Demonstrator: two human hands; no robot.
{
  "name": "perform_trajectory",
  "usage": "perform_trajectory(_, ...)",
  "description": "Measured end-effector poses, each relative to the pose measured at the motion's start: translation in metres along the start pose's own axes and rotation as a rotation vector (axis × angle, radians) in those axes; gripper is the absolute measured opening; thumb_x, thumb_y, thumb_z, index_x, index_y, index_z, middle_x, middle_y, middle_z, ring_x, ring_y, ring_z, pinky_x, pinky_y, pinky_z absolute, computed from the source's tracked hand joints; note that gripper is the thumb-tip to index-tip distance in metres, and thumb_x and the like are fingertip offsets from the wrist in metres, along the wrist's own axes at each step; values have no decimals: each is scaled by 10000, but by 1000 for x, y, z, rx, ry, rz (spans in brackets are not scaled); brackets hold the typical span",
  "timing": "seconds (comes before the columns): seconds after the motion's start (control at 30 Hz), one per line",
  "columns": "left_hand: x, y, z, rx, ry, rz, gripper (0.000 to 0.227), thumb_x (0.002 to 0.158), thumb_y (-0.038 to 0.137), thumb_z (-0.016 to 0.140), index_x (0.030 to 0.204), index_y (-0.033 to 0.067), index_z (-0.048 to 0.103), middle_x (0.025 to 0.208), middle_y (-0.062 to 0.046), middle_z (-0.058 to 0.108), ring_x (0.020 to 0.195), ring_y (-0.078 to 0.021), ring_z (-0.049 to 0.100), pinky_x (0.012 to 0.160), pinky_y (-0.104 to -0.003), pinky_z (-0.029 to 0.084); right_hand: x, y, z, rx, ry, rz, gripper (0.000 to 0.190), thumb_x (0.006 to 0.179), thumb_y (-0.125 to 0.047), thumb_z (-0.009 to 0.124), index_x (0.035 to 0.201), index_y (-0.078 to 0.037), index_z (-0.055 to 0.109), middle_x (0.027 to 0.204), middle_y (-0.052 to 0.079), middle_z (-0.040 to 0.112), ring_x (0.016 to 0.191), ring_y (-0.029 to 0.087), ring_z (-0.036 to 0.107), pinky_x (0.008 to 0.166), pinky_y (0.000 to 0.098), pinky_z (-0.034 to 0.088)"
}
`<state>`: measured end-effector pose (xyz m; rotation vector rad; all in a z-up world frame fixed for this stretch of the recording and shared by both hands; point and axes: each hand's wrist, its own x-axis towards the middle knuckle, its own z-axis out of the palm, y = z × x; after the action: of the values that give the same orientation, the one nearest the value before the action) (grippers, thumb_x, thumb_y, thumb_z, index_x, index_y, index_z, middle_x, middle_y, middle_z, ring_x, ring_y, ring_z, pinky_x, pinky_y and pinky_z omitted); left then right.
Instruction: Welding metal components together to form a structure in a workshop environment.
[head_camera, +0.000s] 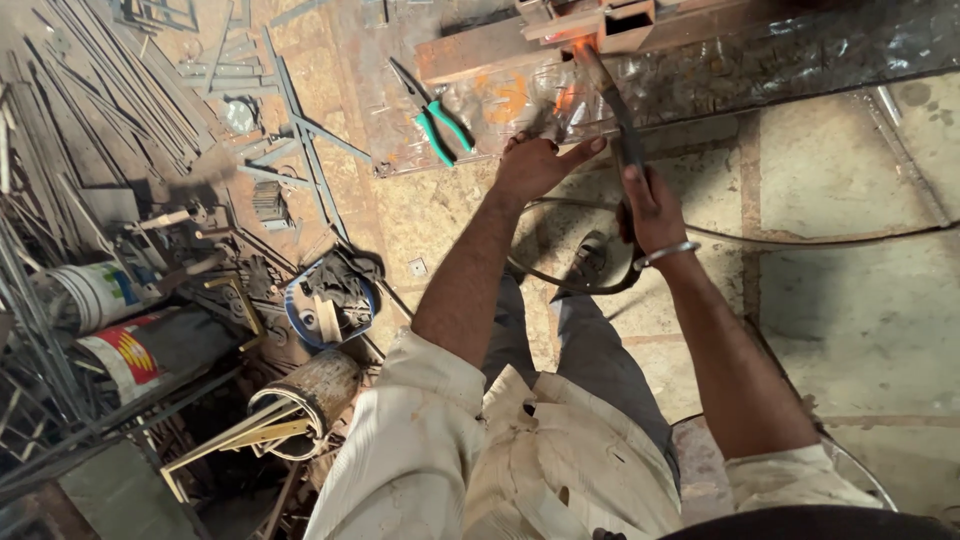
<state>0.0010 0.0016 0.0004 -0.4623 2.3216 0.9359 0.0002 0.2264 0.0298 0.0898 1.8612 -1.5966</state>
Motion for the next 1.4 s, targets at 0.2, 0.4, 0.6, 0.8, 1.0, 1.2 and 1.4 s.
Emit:
perform_trajectory(0.2,16,-18,15,-74,48,148,1161,678,929,587,1345,-21,559,1138,-261,700,1167,-369,622,1049,-491,391,-34,84,-37,204,95,44,531,1110,-564,561,1136,-36,527,634,26,463,466,139,406,435,331,355)
perform_trajectory(0.4,-4,0,8,116,-10,5,1048,716,841,685,1367,23,619,1506,-334,451,1517,-509,247,1254,-538,192,-76,99,-88,418,334,82,541,1046,-589,493,1202,-87,619,703,71,594,523,228,555,488,380,477)
perform_trajectory(0.6,10,-18,31,60,74,38,1047,696,805,693,1419,64,548,1587,-364,119,1487,-544,96,1216,-577,111,-109,59,-147,464,391,-145,682,1080,-742,461,1310,-110,574,816,95,591,700,266,585,671,429,505)
perform_trajectory(0.8,-23,-14,18,170,12,40,904,817,751,677,1367,35,626,1672,-321,71,1563,-501,71,1269,-521,110,-113,-10,-180,412,415,-387,830,959,-802,436,1335,-76,576,726,94,557,629,255,566,625,435,511)
perform_trajectory(1.0,-23,-22,20,54,80,104,861,739,675,706,1426,172,575,1625,-313,111,1535,-477,97,1249,-504,104,-94,-45,-195,443,329,-481,842,971,-835,402,1092,-10,519,746,102,548,638,295,569,607,436,484)
perform_trajectory(1.2,-23,-22,11,113,92,154,1128,734,743,722,1586,116,331,1601,-346,177,1493,-510,178,1237,-508,161,-102,-78,-156,211,269,-595,825,1034,-808,433,1148,6,506,733,128,529,612,292,553,619,447,508)
perform_trajectory(1.4,-19,-24,9,80,45,131,1101,836,777,663,1582,38,331,1667,-339,160,1563,-475,174,1279,-496,176,-95,-100,-126,174,-64,-483,896,968,-701,681,1493,-15,443,928,67,613,781,205,635,714,386,556)
